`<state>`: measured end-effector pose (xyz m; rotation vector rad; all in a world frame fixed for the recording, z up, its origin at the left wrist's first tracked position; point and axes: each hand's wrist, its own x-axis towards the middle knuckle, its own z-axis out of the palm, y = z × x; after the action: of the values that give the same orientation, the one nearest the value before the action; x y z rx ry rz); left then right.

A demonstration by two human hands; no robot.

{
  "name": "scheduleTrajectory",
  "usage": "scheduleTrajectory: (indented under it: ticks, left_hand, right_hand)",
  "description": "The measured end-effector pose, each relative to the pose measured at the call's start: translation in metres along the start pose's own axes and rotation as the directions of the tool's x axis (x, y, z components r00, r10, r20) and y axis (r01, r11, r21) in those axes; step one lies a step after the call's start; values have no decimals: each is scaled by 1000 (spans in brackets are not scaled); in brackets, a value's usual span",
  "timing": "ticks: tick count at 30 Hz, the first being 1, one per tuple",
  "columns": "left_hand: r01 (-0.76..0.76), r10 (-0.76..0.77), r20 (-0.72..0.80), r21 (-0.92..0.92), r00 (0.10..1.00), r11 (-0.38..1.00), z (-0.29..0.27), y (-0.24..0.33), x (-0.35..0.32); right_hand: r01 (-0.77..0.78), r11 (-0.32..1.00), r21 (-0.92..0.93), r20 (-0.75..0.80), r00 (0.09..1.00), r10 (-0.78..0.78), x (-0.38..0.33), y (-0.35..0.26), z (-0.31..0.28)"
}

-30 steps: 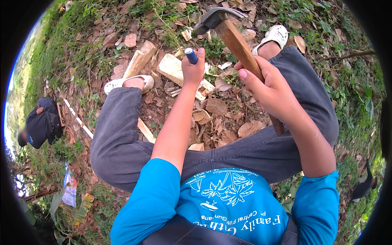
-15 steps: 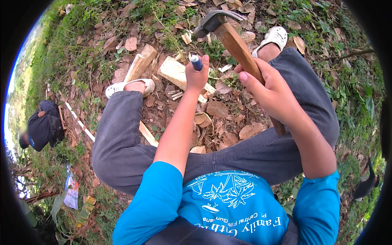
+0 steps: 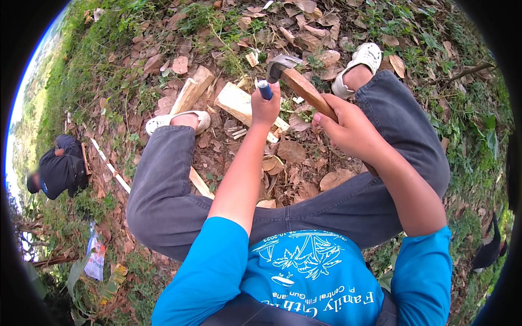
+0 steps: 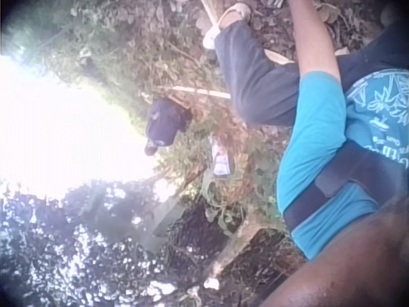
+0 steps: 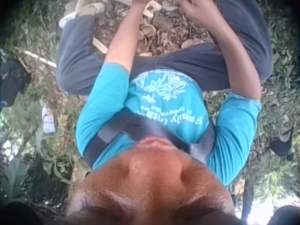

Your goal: The person sits cross-legged on the ground and uses a hammer and a chisel to carve a small block of wood. They repeatedly strike the chisel to remove wood shavings and shape the block, occasionally adjusting the wood's position.

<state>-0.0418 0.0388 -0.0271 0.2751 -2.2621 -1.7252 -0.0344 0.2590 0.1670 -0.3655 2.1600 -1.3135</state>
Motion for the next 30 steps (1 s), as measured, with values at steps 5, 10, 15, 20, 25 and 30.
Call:
scheduleTrajectory:
  ticks: [5, 10, 15, 20, 25, 30]
  left_hand:
    - [-44, 44, -26, -1, 999, 999, 6, -1, -2]
    - [-38, 37, -51, -13, 998, 999, 9, 0, -5]
    - [-38, 42, -56, 59, 998, 998, 7, 5, -3]
    - [0, 1, -39, 23, 999, 1000, 3, 7, -3]
    - [53, -54, -79, -27, 995, 998, 0, -16, 0]
    - [161, -170, -52, -144, 984, 976, -7, -22, 6]
  right_hand:
    - [149, 989, -5, -93, 985, -148, -6, -29, -1]
    - [418, 899, 133, -220, 896, -385, -16, -59, 2]
    - [87, 989, -120, -107, 989, -100, 8, -10, 6]
    - [412, 907, 84, -388, 852, -351, -7, -55, -1]
    - [96, 983, -158, -34, 994, -103, 7, -14, 11]
    - [178, 984, -16, -111, 978, -179, -2, -29, 6]
